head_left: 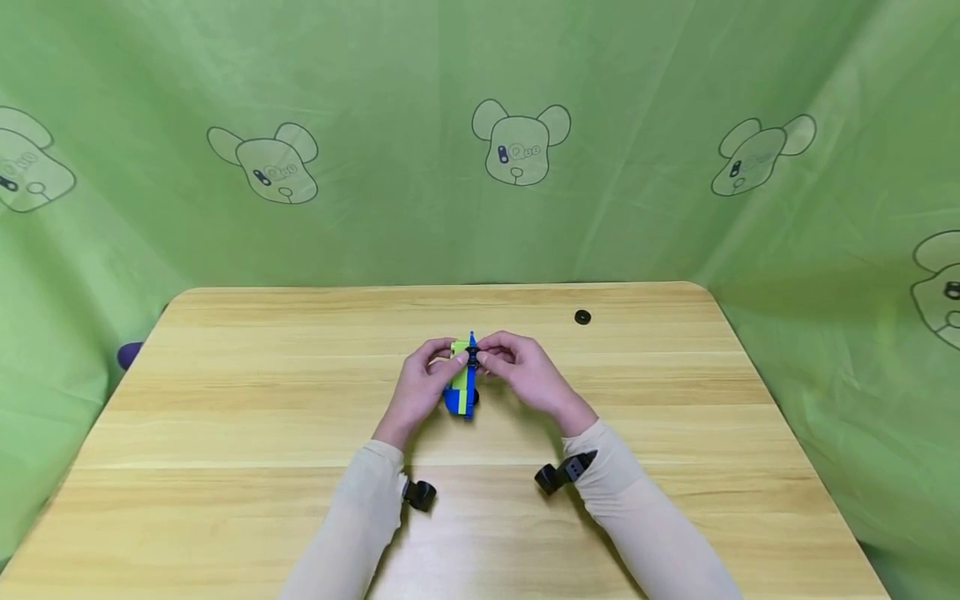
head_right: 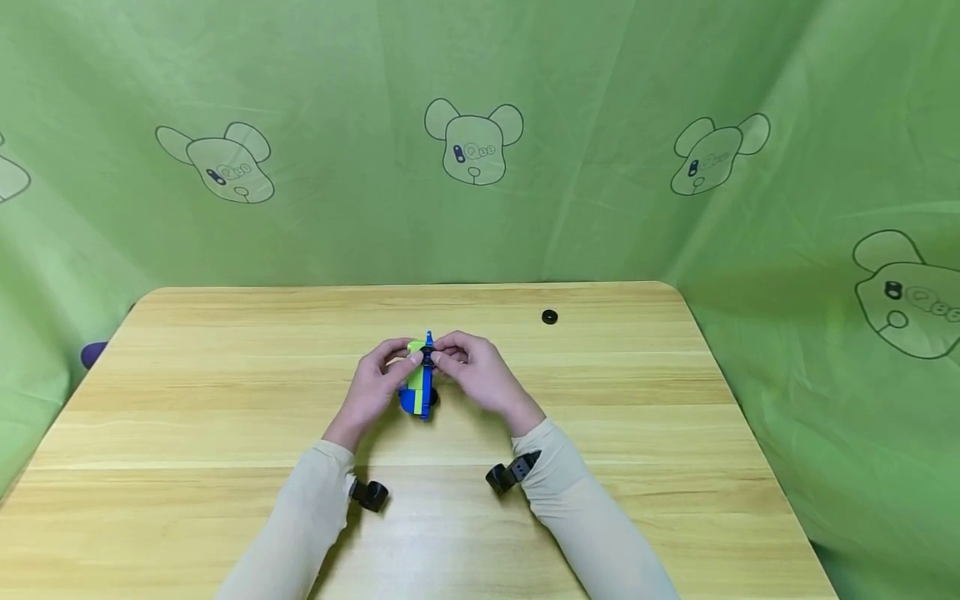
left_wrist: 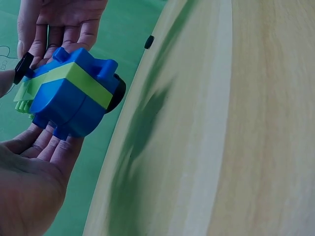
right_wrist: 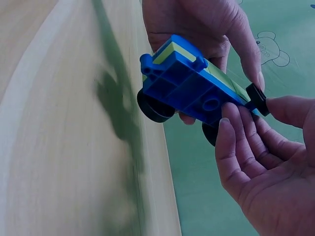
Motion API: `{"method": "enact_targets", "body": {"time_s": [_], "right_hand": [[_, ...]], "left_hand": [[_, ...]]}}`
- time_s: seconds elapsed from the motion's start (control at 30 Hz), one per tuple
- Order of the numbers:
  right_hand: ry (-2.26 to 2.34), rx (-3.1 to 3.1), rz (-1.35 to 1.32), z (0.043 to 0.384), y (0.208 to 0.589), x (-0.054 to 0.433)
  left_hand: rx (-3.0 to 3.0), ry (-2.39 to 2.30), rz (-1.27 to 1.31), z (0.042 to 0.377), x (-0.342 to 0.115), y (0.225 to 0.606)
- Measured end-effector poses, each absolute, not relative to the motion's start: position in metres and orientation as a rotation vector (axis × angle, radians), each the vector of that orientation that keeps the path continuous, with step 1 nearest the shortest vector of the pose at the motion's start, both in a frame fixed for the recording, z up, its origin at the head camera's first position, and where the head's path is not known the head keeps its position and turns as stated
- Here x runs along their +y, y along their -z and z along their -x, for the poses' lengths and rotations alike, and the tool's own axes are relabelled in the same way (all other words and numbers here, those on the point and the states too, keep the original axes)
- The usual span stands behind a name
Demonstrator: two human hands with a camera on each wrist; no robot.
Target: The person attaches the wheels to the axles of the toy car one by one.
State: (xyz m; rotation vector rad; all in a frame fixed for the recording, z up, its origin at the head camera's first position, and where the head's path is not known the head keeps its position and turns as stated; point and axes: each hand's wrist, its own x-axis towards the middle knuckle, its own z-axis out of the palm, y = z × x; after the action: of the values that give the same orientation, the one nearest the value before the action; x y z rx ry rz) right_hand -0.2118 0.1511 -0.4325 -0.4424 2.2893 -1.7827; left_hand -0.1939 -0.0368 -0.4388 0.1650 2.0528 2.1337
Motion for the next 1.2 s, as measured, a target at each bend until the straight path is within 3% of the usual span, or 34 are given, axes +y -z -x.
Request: {"method": "enact_targets", "body": {"time_s": [1.2], "right_hand": [[1.921, 2.19, 0.298, 0.2162, 0.4342, 0.1469]], "left_hand": [[2.064, -2.042, -0.27, 0.1936, -0.0418, 0.4397]]}}
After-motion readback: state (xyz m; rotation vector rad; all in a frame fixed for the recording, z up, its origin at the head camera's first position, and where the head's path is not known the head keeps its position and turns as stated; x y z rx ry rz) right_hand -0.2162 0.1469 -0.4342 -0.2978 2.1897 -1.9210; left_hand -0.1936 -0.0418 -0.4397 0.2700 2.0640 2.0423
